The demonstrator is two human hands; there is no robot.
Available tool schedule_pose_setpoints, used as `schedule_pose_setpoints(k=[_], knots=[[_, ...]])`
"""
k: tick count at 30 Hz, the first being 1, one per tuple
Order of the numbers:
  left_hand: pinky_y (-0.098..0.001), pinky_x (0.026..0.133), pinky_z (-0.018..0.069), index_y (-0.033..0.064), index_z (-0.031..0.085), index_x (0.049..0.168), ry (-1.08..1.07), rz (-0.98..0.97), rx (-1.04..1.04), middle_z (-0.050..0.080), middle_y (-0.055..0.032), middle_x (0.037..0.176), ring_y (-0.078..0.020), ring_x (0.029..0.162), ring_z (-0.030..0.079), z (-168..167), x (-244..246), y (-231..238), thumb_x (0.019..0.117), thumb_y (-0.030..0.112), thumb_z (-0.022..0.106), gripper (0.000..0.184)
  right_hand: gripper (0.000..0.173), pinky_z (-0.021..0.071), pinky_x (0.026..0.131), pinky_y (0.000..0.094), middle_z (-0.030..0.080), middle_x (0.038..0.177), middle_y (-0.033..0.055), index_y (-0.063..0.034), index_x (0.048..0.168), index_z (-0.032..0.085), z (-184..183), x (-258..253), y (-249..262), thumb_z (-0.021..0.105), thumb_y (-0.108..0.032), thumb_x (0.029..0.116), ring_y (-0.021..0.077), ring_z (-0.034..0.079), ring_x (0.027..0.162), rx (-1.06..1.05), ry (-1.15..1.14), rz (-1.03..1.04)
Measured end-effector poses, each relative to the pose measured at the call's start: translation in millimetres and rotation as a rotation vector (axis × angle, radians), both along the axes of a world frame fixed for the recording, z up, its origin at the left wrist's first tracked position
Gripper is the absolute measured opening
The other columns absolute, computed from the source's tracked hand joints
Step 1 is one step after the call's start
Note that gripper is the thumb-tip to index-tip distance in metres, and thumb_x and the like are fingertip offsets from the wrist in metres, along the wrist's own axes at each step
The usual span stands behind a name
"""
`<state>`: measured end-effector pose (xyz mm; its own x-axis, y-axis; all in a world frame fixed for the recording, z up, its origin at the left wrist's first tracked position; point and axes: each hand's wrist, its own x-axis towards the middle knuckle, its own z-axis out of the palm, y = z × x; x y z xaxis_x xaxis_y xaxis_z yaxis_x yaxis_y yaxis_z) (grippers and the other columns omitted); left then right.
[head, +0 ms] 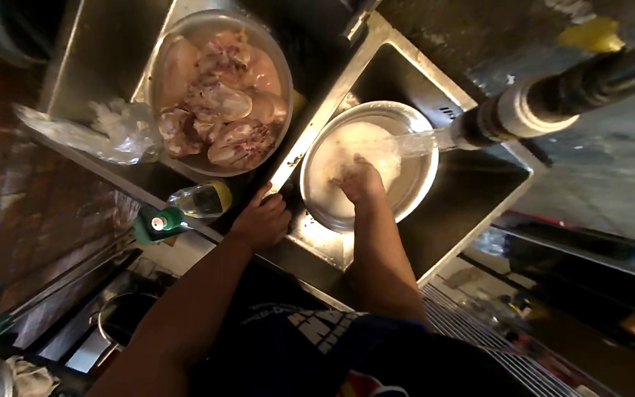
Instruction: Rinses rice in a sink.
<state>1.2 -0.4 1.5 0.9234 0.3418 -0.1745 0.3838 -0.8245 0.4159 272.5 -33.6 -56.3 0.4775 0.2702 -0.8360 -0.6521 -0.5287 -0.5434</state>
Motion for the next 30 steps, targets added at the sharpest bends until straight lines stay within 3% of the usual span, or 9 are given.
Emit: schedule_pose_setpoints(k=[2, 5, 8, 10, 13, 15, 19, 26, 30], knots=[[-0.0568, 0.123, 0.0242, 0.0128, 0.075, 0.102, 0.023, -0.003, -0.017, 0.073, -0.0077, 0.112, -0.0284, 0.125, 0.061, 1.5, 0.1, 0.2, 0.0995, 0.028, 0.058, 0.023, 0.059, 0.0578, 0.092, 0.0407, 0.047, 0.144, 0.0167, -0.0112, 0.160, 0.013, 12.7, -2.5, 5.0, 0.041, -0.020, 0.1092, 0.0245, 0.062, 0.117, 0.078, -0.085, 0.013], [-0.0583, 0.122, 0.0246, 0.0121, 0.075, 0.102, 0.046, -0.013, -0.045, 0.073, -0.0089, 0.113, -0.0296, 0.126, 0.061, 3.0, 2.5, 1.7, 0.0992, 0.027, 0.058, 0.023, 0.066, 0.0517, 0.104, 0.0381, 0.044, 0.150, 0.0177, -0.0036, 0.155, 0.027, 25.6, 2.1, -5.1, 0.061, -0.016, 0.1006, 0.0237, 0.054, 0.130, 0.011, -0.363, 0.298], [-0.0584, 0.123, 0.0236, 0.0117, 0.075, 0.103, 0.056, -0.025, -0.062, 0.072, -0.0093, 0.113, -0.0298, 0.127, 0.060, 4.3, 2.4, 2.2, 0.0999, 0.027, 0.058, 0.023, 0.074, 0.0382, 0.114, 0.0622, 0.021, 0.163, 0.0331, -0.0035, 0.152, 0.042, 26.0, 18.3, -32.8, 0.075, -0.031, 0.0919, 0.0500, 0.032, 0.147, -0.312, -0.645, 0.847], [-0.0575, 0.123, 0.0230, 0.0118, 0.075, 0.104, 0.053, -0.021, -0.057, 0.072, -0.0089, 0.113, -0.0291, 0.128, 0.060, 4.4, 2.3, 2.7, 0.1002, 0.027, 0.058, 0.024, 0.099, 0.0328, 0.114, 0.0700, 0.015, 0.162, 0.0392, -0.0043, 0.160, 0.029, 18.3, 21.9, -52.3, 0.084, -0.033, 0.0829, 0.0592, 0.025, 0.146, -0.455, -0.677, 0.927], [-0.0574, 0.123, 0.0250, 0.0119, 0.075, 0.103, 0.021, -0.006, -0.022, 0.073, -0.0089, 0.111, -0.0293, 0.125, 0.061, 1.4, -0.5, -1.4, 0.0998, 0.027, 0.058, 0.023, 0.106, 0.0405, 0.113, 0.0613, 0.031, 0.160, 0.0310, -0.0034, 0.164, 0.010, 5.5, 9.9, -68.2, 0.078, -0.037, 0.0895, 0.0468, 0.041, 0.142, -0.444, -0.449, 0.583], [-0.0577, 0.122, 0.0258, 0.0128, 0.076, 0.102, 0.011, -0.015, 0.001, 0.073, -0.0084, 0.110, -0.0290, 0.124, 0.062, -0.5, 1.1, -1.1, 0.1000, 0.028, 0.058, 0.024, 0.085, 0.0507, 0.101, 0.0557, 0.051, 0.145, 0.0252, -0.0040, 0.158, 0.026, -6.6, 0.9, -65.0, 0.063, -0.051, 0.0976, 0.0373, 0.056, 0.126, -0.421, -0.332, 0.268], [-0.0585, 0.122, 0.0258, 0.0122, 0.074, 0.103, 0.053, -0.022, -0.014, 0.072, -0.0088, 0.112, -0.0297, 0.126, 0.061, 5.1, 0.7, 2.3, 0.1008, 0.027, 0.057, 0.023, 0.063, 0.0548, 0.093, 0.0522, 0.059, 0.134, 0.0128, -0.0123, 0.146, 0.046, -20.5, -12.4, -45.0, 0.042, -0.058, 0.1045, 0.0262, 0.060, 0.118, -0.115, -0.023, -0.236], [-0.0568, 0.123, 0.0251, 0.0133, 0.074, 0.100, 0.013, -0.009, 0.011, 0.072, -0.0071, 0.112, -0.0278, 0.125, 0.061, 0.5, -0.4, 0.3, 0.1001, 0.028, 0.057, 0.023, 0.043, 0.0575, 0.088, 0.0519, 0.065, 0.121, 0.0081, -0.0175, 0.135, 0.051, -42.3, -10.8, -20.7, 0.047, -0.047, 0.1038, 0.0240, 0.065, 0.109, 0.311, 0.284, -0.296], [-0.0572, 0.123, 0.0243, 0.0123, 0.075, 0.101, 0.022, -0.012, 0.000, 0.072, -0.0077, 0.112, -0.0286, 0.125, 0.061, 2.3, 0.1, 0.0, 0.0997, 0.028, 0.058, 0.023, 0.022, 0.0591, 0.073, 0.0280, 0.066, 0.095, 0.0022, -0.0129, 0.118, 0.056, -38.0, -6.9, -12.5, 0.041, -0.026, 0.1083, 0.0112, 0.067, 0.081, 0.409, 0.315, -0.263]])
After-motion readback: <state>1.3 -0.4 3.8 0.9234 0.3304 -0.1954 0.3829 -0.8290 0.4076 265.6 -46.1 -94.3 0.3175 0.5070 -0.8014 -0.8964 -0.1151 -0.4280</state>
